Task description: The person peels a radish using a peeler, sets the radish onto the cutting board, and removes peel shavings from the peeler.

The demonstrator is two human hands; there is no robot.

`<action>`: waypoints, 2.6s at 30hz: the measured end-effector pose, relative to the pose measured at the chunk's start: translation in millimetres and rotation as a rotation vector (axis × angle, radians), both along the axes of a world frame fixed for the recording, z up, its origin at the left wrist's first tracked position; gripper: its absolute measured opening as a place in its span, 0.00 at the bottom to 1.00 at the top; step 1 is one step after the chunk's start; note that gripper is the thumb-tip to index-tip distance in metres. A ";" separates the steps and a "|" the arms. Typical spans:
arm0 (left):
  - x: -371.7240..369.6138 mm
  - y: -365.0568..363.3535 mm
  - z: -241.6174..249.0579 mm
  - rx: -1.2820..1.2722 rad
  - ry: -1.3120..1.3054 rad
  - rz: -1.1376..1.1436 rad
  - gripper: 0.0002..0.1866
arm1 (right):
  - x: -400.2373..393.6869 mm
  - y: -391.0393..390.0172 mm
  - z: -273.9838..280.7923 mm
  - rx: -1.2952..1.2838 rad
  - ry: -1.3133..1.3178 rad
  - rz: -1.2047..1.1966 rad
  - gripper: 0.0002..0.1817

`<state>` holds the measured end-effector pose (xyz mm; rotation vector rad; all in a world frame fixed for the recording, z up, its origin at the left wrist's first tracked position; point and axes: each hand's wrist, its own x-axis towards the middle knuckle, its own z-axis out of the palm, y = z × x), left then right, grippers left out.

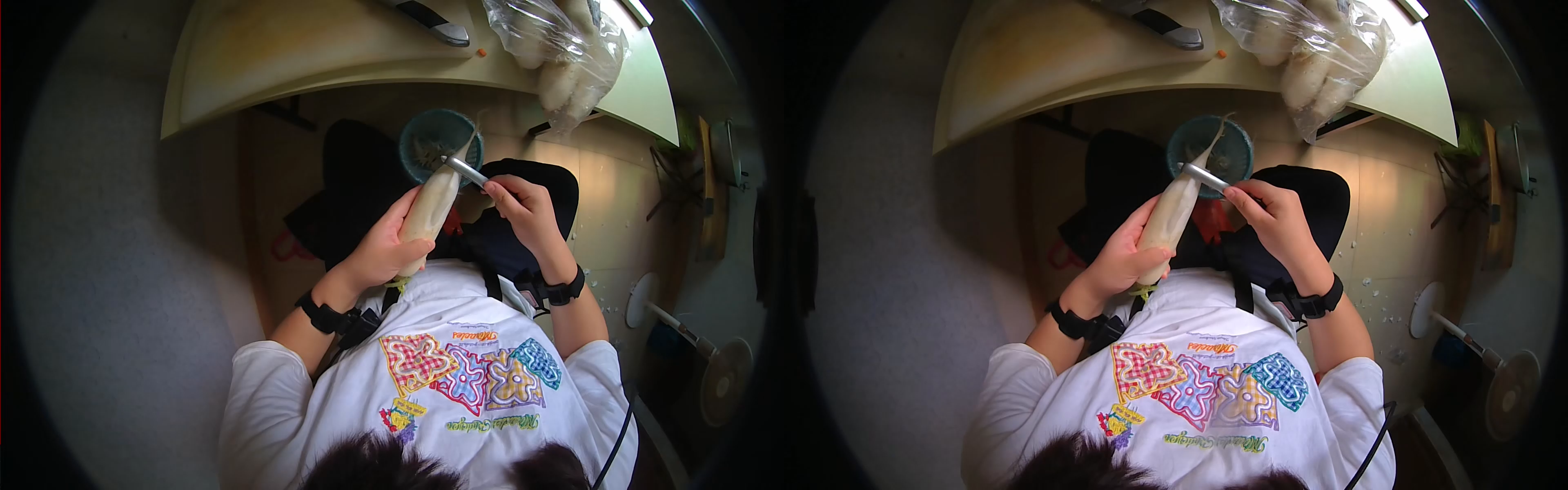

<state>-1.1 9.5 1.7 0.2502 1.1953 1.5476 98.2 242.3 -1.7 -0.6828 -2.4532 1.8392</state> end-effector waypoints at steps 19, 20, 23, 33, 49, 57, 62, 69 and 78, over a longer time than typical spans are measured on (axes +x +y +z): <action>-2.2 -6.5 0.7 0.018 -0.022 -0.027 0.44 | -3.8 39.8 -41.1 -0.136 -0.034 -0.283 0.19; -1.8 -6.6 0.0 0.010 -0.016 -0.027 0.44 | -3.2 37.8 -38.3 -0.135 -0.035 -0.284 0.19; -0.3 -4.4 -0.4 -0.008 -0.010 -0.017 0.43 | -4.0 26.7 -22.7 -0.259 -0.012 -0.293 0.19; 2.6 -5.1 -16.0 -0.079 0.460 -0.138 0.45 | -17.8 -1.9 -8.4 -0.364 -0.131 -0.180 0.19; -9.0 -15.4 -8.5 0.061 -0.026 -0.016 0.45 | -14.3 8.0 -6.4 -0.154 0.132 -0.240 0.11; -10.0 -8.3 -12.7 0.161 -0.125 0.059 0.51 | -15.9 5.9 -10.1 -0.100 0.156 -0.227 0.27; -11.2 -9.2 -8.7 0.106 -0.149 0.072 0.53 | -12.9 -3.6 -3.5 -0.126 0.165 -0.230 0.27; -8.6 -3.6 -8.3 0.073 -0.119 0.035 0.52 | 0.7 -7.0 13.5 -0.239 0.101 0.219 0.10; -6.4 2.2 -5.0 0.173 -0.175 0.098 0.50 | 0.4 -23.0 21.8 -0.113 0.074 0.431 0.10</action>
